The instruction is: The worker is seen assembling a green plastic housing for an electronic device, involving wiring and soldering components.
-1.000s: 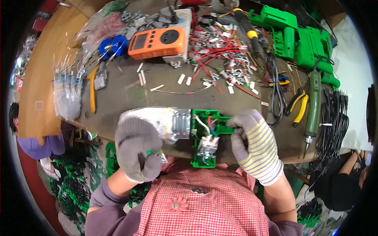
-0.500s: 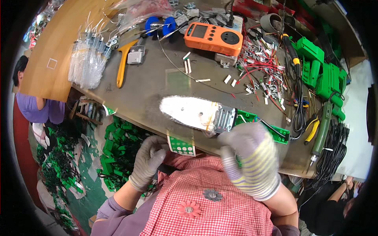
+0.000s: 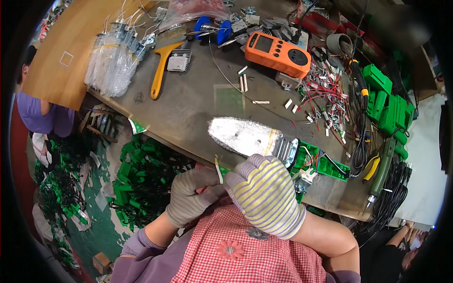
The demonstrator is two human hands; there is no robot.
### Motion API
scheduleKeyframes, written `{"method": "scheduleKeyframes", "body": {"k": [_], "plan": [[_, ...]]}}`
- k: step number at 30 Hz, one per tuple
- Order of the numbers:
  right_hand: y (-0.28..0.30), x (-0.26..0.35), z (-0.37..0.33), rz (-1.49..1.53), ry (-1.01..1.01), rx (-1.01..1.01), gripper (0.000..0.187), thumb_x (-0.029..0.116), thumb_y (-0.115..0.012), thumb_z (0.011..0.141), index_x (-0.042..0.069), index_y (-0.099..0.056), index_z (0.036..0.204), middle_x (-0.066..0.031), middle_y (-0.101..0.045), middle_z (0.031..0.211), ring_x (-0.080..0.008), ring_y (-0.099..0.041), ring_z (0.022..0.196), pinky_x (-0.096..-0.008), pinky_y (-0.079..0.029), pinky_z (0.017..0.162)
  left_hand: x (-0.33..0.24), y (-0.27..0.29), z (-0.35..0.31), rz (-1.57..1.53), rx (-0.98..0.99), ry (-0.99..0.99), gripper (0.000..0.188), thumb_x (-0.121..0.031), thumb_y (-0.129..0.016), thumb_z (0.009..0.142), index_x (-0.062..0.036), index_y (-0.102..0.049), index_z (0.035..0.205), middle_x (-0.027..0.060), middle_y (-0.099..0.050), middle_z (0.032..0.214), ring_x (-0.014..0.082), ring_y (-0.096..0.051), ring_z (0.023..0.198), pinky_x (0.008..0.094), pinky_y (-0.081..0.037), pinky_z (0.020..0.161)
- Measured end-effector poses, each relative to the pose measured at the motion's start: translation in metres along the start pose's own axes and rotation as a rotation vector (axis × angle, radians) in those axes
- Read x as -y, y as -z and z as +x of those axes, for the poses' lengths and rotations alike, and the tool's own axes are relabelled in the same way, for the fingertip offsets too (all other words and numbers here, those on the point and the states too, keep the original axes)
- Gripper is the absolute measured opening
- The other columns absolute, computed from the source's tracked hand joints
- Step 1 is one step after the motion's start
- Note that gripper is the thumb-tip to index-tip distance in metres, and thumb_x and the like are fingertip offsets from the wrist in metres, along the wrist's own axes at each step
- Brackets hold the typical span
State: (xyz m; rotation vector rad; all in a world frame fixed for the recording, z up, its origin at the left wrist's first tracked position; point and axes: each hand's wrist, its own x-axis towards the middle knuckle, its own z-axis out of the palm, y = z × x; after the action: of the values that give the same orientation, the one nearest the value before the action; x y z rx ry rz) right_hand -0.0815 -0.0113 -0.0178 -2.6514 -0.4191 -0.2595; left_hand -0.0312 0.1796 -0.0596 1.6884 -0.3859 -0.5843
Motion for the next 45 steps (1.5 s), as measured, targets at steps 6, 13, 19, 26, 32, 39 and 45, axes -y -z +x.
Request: {"method": "scheduleKeyframes", "body": {"k": [6, 13, 19, 26, 32, 39, 45], "plan": [[0.007, 0.009, 0.006, -0.114, 0.082, 0.038, 0.017, 0.024, -0.064, 0.072, 0.009, -0.063, 0.08, -0.0061, -0.056, 0.075, -0.0249, -0.059, 0.076, -0.041, -0.046, 0.063, 0.016, 0.002, -0.003, 0.072, -0.031, -0.079, 0.017, -0.012, -0.084, 0.077, -0.0046, -0.075, 0.09, 0.0077, -0.074, 0.082, 0.0159, -0.071, 0.074, 0.0286, -0.054, 0.069], [0.006, 0.001, -0.001, 0.007, 0.035, -0.006, 0.017, 0.023, -0.068, 0.071, 0.01, -0.064, 0.081, -0.0059, -0.056, 0.075, -0.0261, -0.06, 0.075, -0.0413, -0.047, 0.064, 0.005, -0.001, -0.002, 0.28, -0.029, -0.123, 0.017, -0.013, -0.085, 0.074, -0.0069, -0.074, 0.085, 0.0071, -0.071, 0.077, 0.0213, -0.07, 0.07, 0.0311, -0.054, 0.066], [0.001, 0.0, -0.007, -0.033, -0.021, -0.043, 0.017, 0.02, -0.07, 0.067, 0.011, -0.063, 0.08, -0.0057, -0.056, 0.073, -0.0261, -0.06, 0.072, -0.0419, -0.047, 0.063, 0.001, -0.005, 0.0, 0.365, 0.011, -0.195, 0.015, -0.016, -0.082, 0.075, -0.0081, -0.075, 0.086, 0.0074, -0.07, 0.076, 0.0228, -0.07, 0.071, 0.0326, -0.054, 0.066], [0.013, -0.011, -0.025, 0.05, -0.188, -0.206, 0.017, 0.021, -0.07, 0.068, 0.014, -0.06, 0.08, -0.0036, -0.061, 0.084, -0.0221, -0.061, 0.079, -0.0383, -0.049, 0.068, 0.01, -0.017, 0.006, 0.313, -0.065, -0.417, 0.014, -0.019, -0.083, 0.073, -0.0098, -0.076, 0.08, 0.0066, -0.069, 0.075, 0.0242, -0.068, 0.068, 0.0341, -0.053, 0.065], [0.062, -0.015, -0.094, 0.26, -0.46, -0.36, 0.032, 0.005, -0.08, 0.061, 0.013, -0.068, 0.09, -0.0038, -0.065, 0.079, -0.0261, -0.064, 0.07, -0.0374, -0.052, 0.065, -0.011, 0.023, 0.021, 0.461, 0.185, -0.486, 0.012, -0.021, -0.081, 0.07, -0.0112, -0.073, 0.069, 0.0053, -0.065, 0.066, 0.0252, -0.061, 0.06, 0.0365, -0.048, 0.059], [0.036, -0.031, -0.133, 0.314, -0.89, -0.425, 0.01, 0.004, -0.073, 0.081, 0.008, -0.064, 0.084, -0.0096, -0.063, 0.068, -0.025, -0.06, 0.055, -0.0351, -0.047, 0.053, -0.069, -0.039, 0.102, 0.759, 0.212, -0.865, 0.06, -0.027, -0.083, 0.064, -0.0115, -0.067, 0.12, 0.0115, -0.065, 0.11, 0.0339, -0.062, 0.099, 0.0473, -0.048, 0.09], [0.026, -0.031, -0.119, 0.212, -0.674, -0.275, 0.014, 0.01, -0.072, 0.078, 0.01, -0.064, 0.088, -0.0121, -0.065, 0.073, -0.0352, -0.062, 0.064, -0.0464, -0.049, 0.059, -0.05, -0.052, 0.108, 0.768, 0.353, -0.663, 0.059, -0.03, -0.082, 0.065, -0.0093, -0.07, 0.119, 0.0141, -0.065, 0.113, 0.0352, -0.063, 0.104, 0.0472, -0.05, 0.091]]}}
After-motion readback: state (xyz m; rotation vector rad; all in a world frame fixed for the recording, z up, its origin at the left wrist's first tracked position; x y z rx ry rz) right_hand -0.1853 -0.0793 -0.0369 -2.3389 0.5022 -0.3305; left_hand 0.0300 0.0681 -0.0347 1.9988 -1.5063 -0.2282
